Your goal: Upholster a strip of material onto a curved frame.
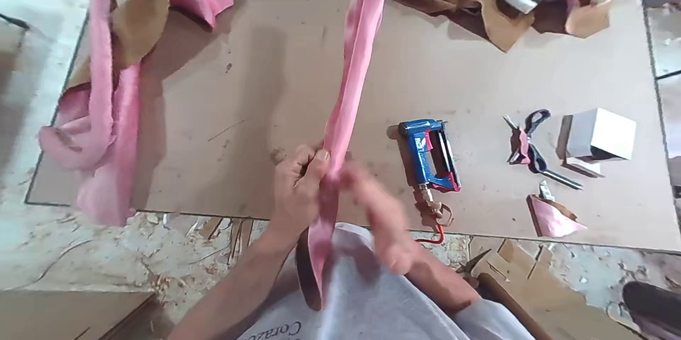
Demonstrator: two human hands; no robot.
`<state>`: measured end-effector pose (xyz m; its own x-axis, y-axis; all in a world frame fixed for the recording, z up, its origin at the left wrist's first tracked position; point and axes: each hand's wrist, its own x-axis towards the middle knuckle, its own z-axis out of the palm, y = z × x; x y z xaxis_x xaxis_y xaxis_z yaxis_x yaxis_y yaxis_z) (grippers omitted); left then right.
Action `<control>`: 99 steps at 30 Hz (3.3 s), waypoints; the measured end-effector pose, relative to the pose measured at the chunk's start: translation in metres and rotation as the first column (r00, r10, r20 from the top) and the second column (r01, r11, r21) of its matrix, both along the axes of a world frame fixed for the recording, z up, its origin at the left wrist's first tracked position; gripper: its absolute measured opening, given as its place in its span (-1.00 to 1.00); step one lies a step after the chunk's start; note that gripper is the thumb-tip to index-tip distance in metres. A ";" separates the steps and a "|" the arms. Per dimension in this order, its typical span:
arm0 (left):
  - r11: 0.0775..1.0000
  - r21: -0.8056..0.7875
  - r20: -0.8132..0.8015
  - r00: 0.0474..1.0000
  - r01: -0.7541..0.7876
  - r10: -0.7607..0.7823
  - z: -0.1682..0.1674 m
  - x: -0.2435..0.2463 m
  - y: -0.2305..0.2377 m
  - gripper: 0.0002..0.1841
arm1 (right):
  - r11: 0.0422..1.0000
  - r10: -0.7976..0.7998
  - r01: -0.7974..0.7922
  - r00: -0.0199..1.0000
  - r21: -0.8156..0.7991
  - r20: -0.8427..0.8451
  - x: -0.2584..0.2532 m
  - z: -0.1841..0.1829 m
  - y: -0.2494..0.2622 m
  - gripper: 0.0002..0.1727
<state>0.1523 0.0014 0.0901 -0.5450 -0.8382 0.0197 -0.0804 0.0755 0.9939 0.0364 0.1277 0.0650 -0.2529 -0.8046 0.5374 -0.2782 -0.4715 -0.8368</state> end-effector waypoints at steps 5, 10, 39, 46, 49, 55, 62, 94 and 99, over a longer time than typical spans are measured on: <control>0.806 -0.592 0.219 0.964 0.008 0.152 -0.037 0.003 -0.033 -0.64 | 0.306 -0.409 0.834 0.551 0.460 -0.727 -0.118 -0.063 0.041 -0.09; 0.848 -0.488 0.565 0.815 0.206 0.127 -0.145 0.008 -0.019 -0.71 | 0.047 -0.183 0.756 0.649 0.653 -0.738 -0.146 -0.121 0.049 0.12; 0.963 0.030 0.778 0.598 0.270 -0.191 -0.144 0.008 -0.040 -0.71 | 0.370 0.264 0.398 0.821 0.840 -0.506 -0.060 -0.041 -0.046 -0.66; 0.950 0.090 0.695 0.664 0.300 -0.276 -0.143 0.017 -0.053 -0.73 | 0.373 0.339 0.320 0.826 0.871 -0.449 -0.037 -0.037 -0.037 -0.67; 0.958 0.139 0.604 0.745 0.251 -0.283 -0.138 0.029 -0.062 -0.66 | 0.356 0.244 0.430 0.814 0.830 -0.527 -0.036 -0.033 -0.024 -0.64; 0.933 -0.161 0.841 0.539 0.321 -0.040 -0.120 0.053 -0.005 -0.32 | 0.078 -0.044 0.749 0.662 0.658 -0.748 -0.107 -0.053 0.006 -0.31; 0.879 -0.275 0.880 0.471 0.389 0.067 -0.127 0.053 0.011 -0.67 | 0.070 -0.262 0.667 0.729 0.741 -0.632 -0.158 -0.071 0.042 -0.29; -0.170 0.322 -0.033 -0.168 0.931 -0.985 -0.042 -0.098 0.314 -0.63 | -0.199 -0.964 0.979 -0.188 -0.043 0.190 0.102 -0.013 0.308 -0.66; 0.104 -0.375 0.445 0.278 0.921 -0.852 -0.059 -0.295 0.321 -0.67 | 0.027 -0.861 0.999 0.040 -0.033 0.507 0.091 -0.031 0.436 -0.66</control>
